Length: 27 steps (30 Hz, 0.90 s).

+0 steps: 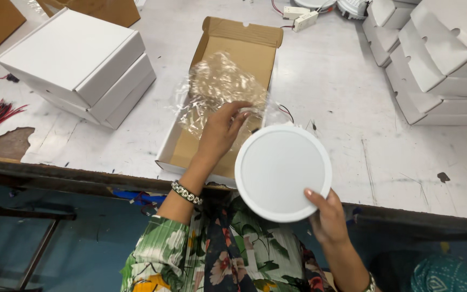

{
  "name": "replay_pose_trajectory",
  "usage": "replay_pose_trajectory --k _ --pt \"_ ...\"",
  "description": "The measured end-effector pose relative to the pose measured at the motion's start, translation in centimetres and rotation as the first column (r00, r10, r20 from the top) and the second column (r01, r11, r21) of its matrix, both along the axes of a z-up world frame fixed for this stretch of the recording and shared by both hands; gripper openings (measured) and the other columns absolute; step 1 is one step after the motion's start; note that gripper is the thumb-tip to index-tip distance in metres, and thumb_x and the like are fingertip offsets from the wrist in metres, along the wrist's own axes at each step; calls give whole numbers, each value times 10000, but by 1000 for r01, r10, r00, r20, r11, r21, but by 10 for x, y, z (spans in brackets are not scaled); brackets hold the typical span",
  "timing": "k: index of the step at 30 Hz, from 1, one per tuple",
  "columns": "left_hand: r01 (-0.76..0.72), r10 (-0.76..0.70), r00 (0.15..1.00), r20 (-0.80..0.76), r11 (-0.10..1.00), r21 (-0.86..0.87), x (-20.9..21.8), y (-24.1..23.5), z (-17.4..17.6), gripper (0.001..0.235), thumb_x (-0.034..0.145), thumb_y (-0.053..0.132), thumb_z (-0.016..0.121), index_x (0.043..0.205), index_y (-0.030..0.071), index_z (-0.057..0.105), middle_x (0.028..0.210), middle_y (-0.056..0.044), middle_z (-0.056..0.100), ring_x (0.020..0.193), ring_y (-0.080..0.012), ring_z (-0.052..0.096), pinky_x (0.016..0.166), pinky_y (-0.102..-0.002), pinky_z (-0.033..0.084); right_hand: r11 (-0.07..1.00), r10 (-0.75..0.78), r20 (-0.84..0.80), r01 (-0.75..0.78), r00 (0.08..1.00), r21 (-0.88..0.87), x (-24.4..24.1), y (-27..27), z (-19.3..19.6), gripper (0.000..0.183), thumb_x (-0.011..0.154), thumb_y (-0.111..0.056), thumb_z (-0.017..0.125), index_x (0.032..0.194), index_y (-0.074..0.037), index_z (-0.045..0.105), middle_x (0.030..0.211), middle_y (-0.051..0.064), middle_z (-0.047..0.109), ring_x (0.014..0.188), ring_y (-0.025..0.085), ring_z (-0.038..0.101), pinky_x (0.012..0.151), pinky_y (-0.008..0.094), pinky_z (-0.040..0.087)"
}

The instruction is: The person packs round LED light fixtures into white cardboard boxes. They place bubble wrap in each box, insert the light and its driver, close the box, and stack it. The person also handles printed labels, peeling and applying them to the boxes.

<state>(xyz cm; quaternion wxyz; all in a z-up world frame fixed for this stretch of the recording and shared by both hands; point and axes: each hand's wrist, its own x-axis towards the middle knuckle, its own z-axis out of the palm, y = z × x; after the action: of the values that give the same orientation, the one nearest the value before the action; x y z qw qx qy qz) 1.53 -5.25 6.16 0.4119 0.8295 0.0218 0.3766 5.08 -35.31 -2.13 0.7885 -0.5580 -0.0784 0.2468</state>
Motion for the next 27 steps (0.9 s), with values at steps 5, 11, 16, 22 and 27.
replay_pose_trajectory --k 5,11,16,22,27 --pt "-77 63 966 -251 996 -45 -14 -10 13 391 898 284 752 1244 111 692 780 -82 657 645 -160 569 614 -328 495 996 -83 71 83 994 13 1 28 17 667 889 -193 661 1440 88 411 1255 217 624 1172 278 613 1004 422 493" --pt "-111 110 993 34 993 33 -7 -24 21 169 975 261 718 1048 115 761 861 -38 691 732 -170 625 644 -322 502 992 20 225 9 974 -126 -34 47 17 681 885 -219 689 1428 110 441 1244 226 658 1234 284 606 1109 396 436" --pt "-27 25 1000 12 979 204 -18 -45 25 161 979 269 717 1089 168 776 843 -38 680 715 -175 644 661 -336 525 996 -54 94 47 994 80 -9 43 23 593 920 -158 666 1401 108 444 1255 211 641 1234 276 607 1089 401 476" --pt "10 18 996 -87 951 309 -47 -54 36 369 912 307 755 1260 186 741 888 -58 652 725 -187 640 651 -346 532 953 -190 270 112 944 280 0 28 24 577 947 -125 663 1442 30 409 1296 131 600 1198 208 599 1049 357 492" --pt "-123 45 975 219 926 358 -45 -60 60 267 914 322 762 1170 344 692 1320 -108 623 1180 -216 623 894 -296 619 998 59 545 -46 836 -38 -12 36 6 512 956 -148 669 1377 60 463 1218 173 644 1101 228 653 967 341 537"
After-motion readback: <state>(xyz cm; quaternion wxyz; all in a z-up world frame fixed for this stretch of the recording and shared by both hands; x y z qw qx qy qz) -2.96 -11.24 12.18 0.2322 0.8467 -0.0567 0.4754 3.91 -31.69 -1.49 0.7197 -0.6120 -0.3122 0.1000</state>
